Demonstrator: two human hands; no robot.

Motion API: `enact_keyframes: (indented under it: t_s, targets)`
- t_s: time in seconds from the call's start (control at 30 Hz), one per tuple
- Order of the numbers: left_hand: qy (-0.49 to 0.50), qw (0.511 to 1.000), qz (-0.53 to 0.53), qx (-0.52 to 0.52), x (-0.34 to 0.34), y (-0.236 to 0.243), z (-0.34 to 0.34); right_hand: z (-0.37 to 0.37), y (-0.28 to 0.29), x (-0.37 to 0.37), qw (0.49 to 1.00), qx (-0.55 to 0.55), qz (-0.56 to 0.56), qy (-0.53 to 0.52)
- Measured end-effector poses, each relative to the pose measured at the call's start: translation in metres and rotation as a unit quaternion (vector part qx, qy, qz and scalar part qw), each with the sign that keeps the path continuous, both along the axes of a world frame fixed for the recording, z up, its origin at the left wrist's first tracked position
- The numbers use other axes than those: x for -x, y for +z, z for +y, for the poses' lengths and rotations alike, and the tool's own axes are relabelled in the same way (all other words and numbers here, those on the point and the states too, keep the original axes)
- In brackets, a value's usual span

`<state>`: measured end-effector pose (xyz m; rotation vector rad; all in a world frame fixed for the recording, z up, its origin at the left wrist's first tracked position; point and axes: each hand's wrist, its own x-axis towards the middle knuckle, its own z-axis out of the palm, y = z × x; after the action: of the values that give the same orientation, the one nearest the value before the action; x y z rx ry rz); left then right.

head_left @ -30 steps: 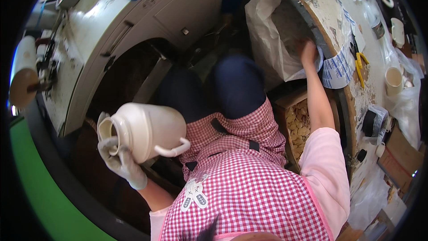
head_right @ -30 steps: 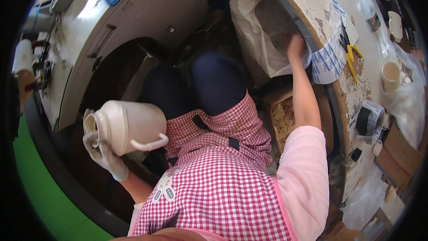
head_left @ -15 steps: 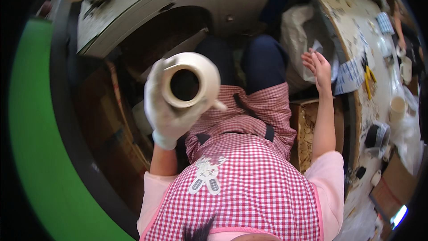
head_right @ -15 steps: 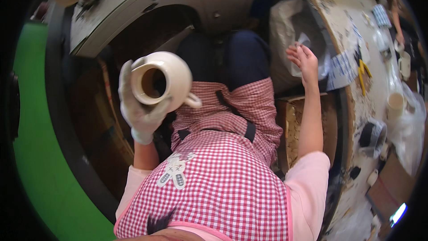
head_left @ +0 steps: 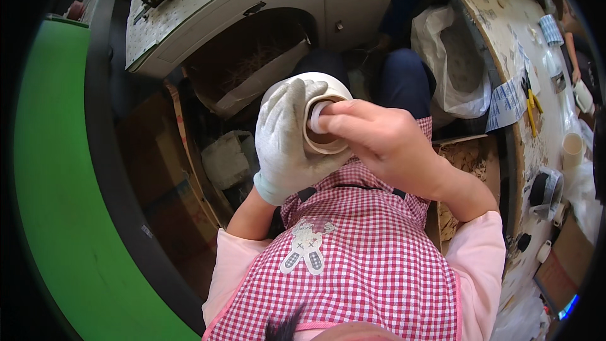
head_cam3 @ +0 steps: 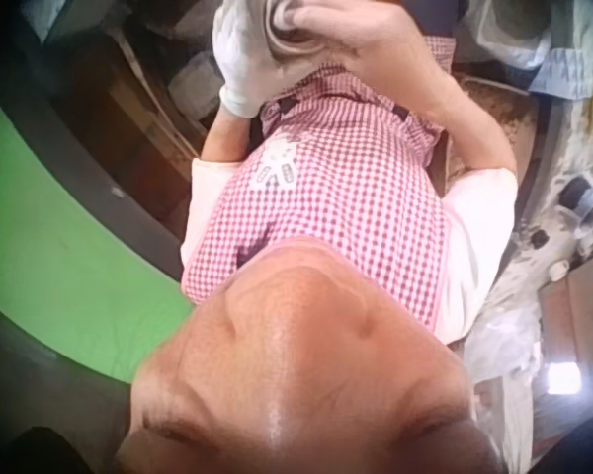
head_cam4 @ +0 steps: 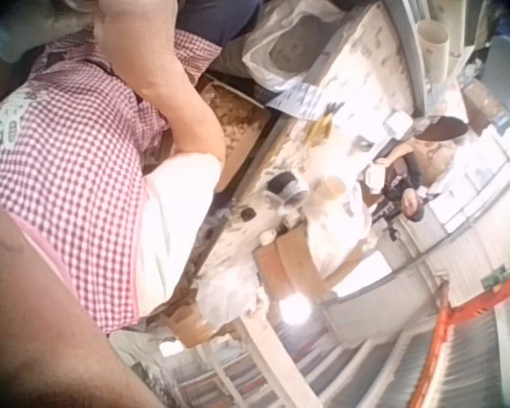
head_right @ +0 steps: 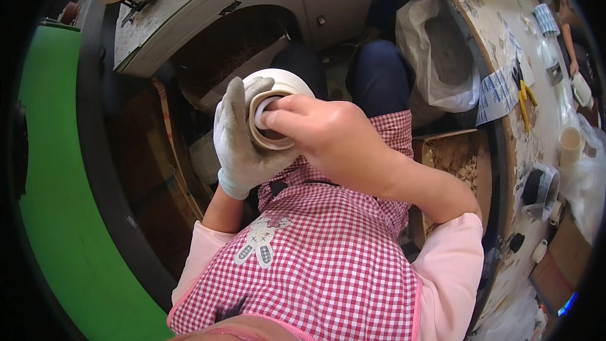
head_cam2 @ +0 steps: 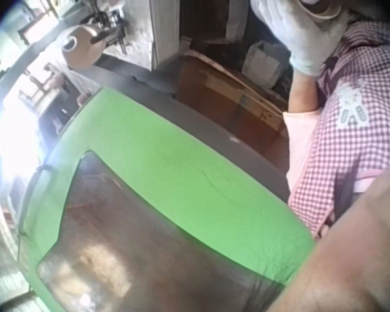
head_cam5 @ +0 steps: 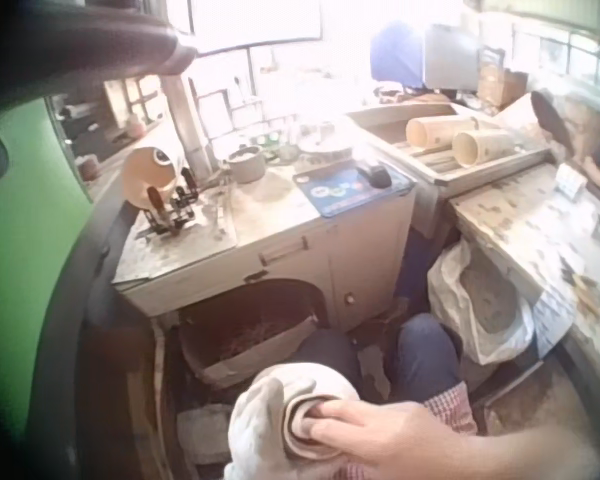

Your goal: The person repeatedly handles a white ceramic pitcher, using a small tool to smooth the interior and a sanding pad to finish the exterior. The person places the pitcher on a nearby machine, then retrieves it to continue smoothing and sanding.

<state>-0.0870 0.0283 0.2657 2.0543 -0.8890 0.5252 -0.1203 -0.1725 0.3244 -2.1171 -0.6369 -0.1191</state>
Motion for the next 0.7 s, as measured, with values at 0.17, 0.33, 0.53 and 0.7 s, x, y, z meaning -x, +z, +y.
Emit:
enact_keyframes:
  t_s: [0.17, 0.33, 0.53, 0.7]
  targets:
    - [-0.007, 1.0, -0.015, -0.01, -0.001, -0.004, -0.007, 0.01, -0.005, 0.002, 0.969, 0.211, -0.119, -0.037]
    - [-0.012, 1.0, -0.011, -0.025, -0.005, -0.002, -0.008, 0.009, -0.009, -0.01, 0.953, 0.248, -0.172, -0.021]
    - [-0.021, 0.999, 0.008, -0.024, -0.004, -0.003, -0.01, 0.003, -0.011, -0.015, 0.961, 0.248, -0.118, 0.0]
    - [-0.01, 0.999, 0.049, -0.02, -0.005, -0.006, -0.011, 0.006, -0.009, -0.025, 0.962, 0.236, -0.139, -0.01]
